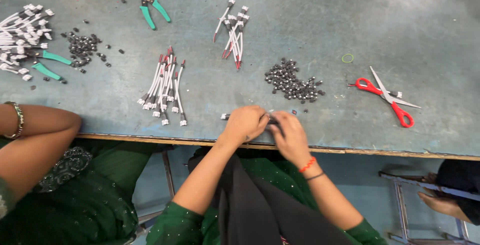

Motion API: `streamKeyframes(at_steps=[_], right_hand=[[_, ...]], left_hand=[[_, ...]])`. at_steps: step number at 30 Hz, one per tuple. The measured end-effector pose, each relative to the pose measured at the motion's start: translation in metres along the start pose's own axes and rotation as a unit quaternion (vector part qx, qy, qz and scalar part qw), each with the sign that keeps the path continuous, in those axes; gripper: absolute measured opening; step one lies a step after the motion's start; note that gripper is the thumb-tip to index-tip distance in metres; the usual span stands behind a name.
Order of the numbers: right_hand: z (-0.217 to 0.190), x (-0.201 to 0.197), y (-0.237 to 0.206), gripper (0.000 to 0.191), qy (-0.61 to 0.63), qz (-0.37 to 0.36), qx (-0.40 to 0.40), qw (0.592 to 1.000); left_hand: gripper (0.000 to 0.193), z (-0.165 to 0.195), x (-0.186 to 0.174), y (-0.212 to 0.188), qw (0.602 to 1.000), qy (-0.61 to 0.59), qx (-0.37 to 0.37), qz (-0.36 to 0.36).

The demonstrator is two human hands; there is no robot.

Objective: The person assembles small wire harnesses by inserting black cylindrical components into the ends of white wires. They handle the wires and components by hand, placing finished units into a pile on the table.

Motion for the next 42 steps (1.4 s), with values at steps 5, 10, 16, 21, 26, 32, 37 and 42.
streamKeyframes(at_steps=[5, 10, 16, 21, 26, 32, 37, 42], right_hand=[[0.005, 0.028, 0.016, 0.022, -0.002, -0.1, 0.075, 0.992], [0.013, 0.036, 0.029, 0.021, 0.0, -0.124, 0.106, 0.987], [0.025, 0.042, 0.036, 0.026, 0.065, -0.151, 0.136, 0.977], [0.032, 0.046, 0.032, 0.025, 0.063, -0.13, 0.146, 0.979], [0.049, 0.044, 0.019, 0.022, 0.214, -0.067, 0.265, 0.938], [0.032, 0.043, 0.019, 0.023, 0.192, -0.026, 0.233, 0.953], [0.007, 0.046, 0.02, 0.02, 0.136, -0.058, 0.136, 0.98], [0.005, 0.046, 0.022, 0.02, 0.12, -0.055, 0.098, 0.986]], left_hand=[[0.034, -0.017, 0.009, 0.013, 0.998, 0.002, 0.012, 0.059], [0.039, -0.029, 0.008, 0.021, 0.995, -0.003, 0.056, 0.079], [0.019, -0.033, 0.002, 0.017, 0.985, -0.037, 0.092, 0.139], [0.022, -0.024, -0.01, 0.016, 0.982, -0.012, 0.086, 0.17], [0.037, -0.01, -0.031, -0.016, 0.933, 0.082, 0.049, 0.347], [0.054, -0.08, 0.01, -0.039, 0.747, -0.426, -0.207, 0.466], [0.057, -0.124, 0.048, -0.015, 0.525, -0.702, -0.311, 0.367], [0.045, -0.12, 0.06, 0.006, 0.521, -0.72, -0.275, 0.366]])
Point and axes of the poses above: each hand's wrist, its own y-axis towards the middle knuckle, its own x-axis out of the palm, z = x × y, the point moved 6 cm from there along y, towards the middle knuckle, and after that the axes turned 5 degrees about x, right-handed, at the moved point
